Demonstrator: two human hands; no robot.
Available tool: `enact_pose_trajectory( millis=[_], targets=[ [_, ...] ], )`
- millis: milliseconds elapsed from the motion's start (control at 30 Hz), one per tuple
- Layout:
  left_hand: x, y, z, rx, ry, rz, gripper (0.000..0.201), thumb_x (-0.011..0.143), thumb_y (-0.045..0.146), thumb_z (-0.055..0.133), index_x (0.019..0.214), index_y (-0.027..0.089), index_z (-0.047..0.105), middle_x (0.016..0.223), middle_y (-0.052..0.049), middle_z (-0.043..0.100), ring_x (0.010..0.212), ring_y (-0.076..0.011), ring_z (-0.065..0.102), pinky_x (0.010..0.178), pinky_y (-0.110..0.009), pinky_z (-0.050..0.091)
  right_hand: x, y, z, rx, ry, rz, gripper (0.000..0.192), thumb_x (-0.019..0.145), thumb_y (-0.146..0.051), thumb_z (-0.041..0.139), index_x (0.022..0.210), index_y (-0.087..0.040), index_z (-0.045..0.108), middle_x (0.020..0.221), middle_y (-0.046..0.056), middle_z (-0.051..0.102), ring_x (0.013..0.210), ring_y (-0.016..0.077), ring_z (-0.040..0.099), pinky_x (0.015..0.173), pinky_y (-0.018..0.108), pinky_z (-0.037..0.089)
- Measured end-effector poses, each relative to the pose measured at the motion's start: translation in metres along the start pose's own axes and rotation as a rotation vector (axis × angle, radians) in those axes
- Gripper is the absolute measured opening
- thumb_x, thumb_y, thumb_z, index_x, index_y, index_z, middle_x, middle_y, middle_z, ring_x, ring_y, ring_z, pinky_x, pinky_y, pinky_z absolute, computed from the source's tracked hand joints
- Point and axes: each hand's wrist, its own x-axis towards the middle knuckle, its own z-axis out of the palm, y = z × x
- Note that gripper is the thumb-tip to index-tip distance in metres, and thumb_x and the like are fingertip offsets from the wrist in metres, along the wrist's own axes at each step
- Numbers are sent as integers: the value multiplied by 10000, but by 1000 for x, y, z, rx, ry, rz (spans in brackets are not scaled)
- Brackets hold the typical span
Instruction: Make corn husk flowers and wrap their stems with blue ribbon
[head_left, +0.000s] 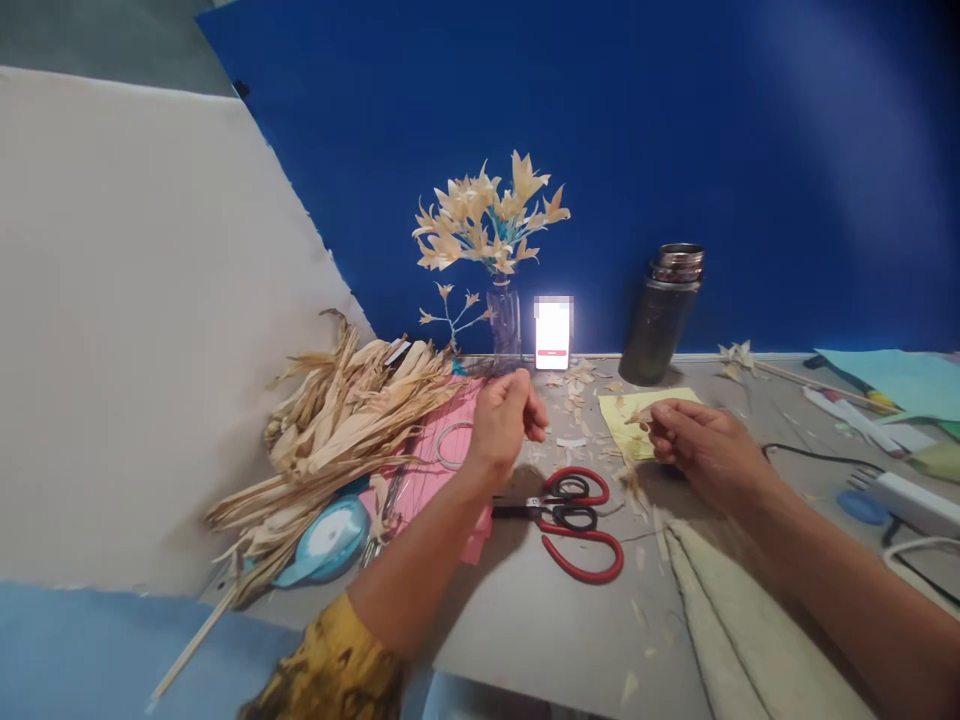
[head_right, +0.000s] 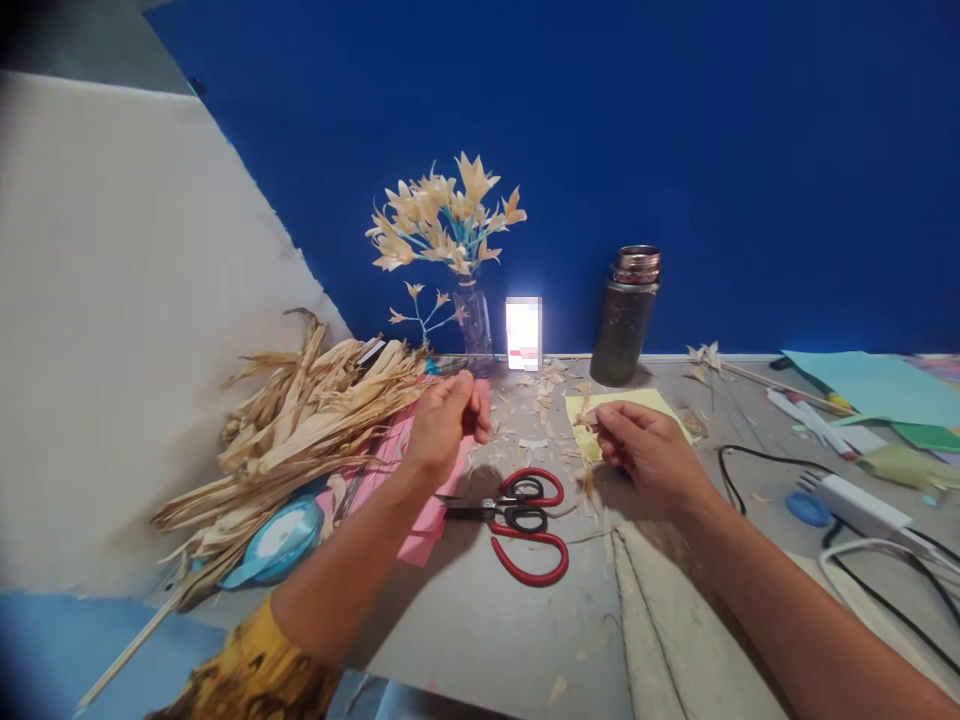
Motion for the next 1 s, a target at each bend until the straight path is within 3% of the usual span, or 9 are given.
enact_pose_trajectory(
  millis=[200, 333, 433, 533, 633, 800, 900, 967, 1000],
  targets=[
    [-36, 58, -43, 427, -212, -17, 124, 877, 295, 573, 836, 184, 610, 675, 9, 645, 545, -117, 595, 546, -230, 470, -15, -40, -12, -521, -63, -106, 419, 797, -613, 694, 765, -197, 736, 579, 8, 578, 531, 126, 473, 498, 263, 359],
    [-76, 53, -97, 1000, -60, 18, 235, 894, 296, 523, 697, 207, 614, 638, 7, 632, 589, -154, 571, 559, -244, 392, -30, -52, -22, -726, -157, -146, 456, 761, -673, 676, 763, -225, 760, 588, 45, 646, 530, 177, 559, 502, 299, 408],
    [-100, 31, -135, 1186, 78, 17, 246, 881, 292, 508, 669, 223, 614, 632, -10, 627, 607, -195, 562, 576, -275, 371, -40, -40, -22, -813, -244, -207, 380, 795, -620, 655, 777, -256, 762, 693, 59, 715, 602, 216, 628, 563, 323, 467],
    [-112, 13, -155, 1208, 154, -33, 260, 865, 291, 513, 626, 229, 594, 585, -15, 616, 562, -206, 550, 558, -289, 355, -46, -17, -17, -890, -389, -245, 295, 850, -523, 629, 761, -267, 746, 754, 58, 737, 659, 230, 651, 604, 324, 488],
    [-107, 13, -155, 1119, 261, -27, 246, 865, 294, 521, 653, 214, 615, 611, -16, 636, 603, -202, 586, 590, -285, 389, -45, 4, -10, -978, -494, -251, 249, 896, -451, 593, 809, -269, 741, 810, 60, 748, 704, 240, 670, 624, 323, 498],
    [-98, 42, -140, 789, 346, 25, 204, 880, 350, 561, 796, 184, 646, 643, 8, 650, 597, -146, 605, 577, -234, 432, -41, 10, 2, -1269, -381, -430, 300, 923, -420, 537, 1156, -307, 687, 1169, 80, 725, 908, 291, 718, 712, 368, 537],
    [-121, 61, -144, 789, 469, 54, 242, 873, 372, 590, 735, 177, 630, 588, 17, 616, 541, -116, 560, 539, -211, 417, -41, 7, 4, -1320, -327, -599, 341, 946, -524, 459, 1138, -341, 674, 1172, 42, 729, 894, 263, 734, 680, 347, 561],
    [-149, 70, -155, 794, 416, -57, 334, 891, 421, 561, 671, 174, 614, 532, 12, 587, 500, -111, 522, 506, -211, 396, -41, 9, 0, -1298, -282, -671, 410, 941, -626, 406, 1054, -362, 698, 1060, 2, 763, 832, 226, 743, 668, 315, 575],
    [-164, 72, -164, 774, 268, -192, 348, 897, 444, 541, 701, 173, 637, 510, 13, 586, 476, -113, 513, 489, -215, 389, -41, 12, -2, -1293, -233, -686, 461, 921, -687, 385, 998, -374, 714, 1000, -17, 775, 785, 209, 743, 645, 297, 577]
  ],
)
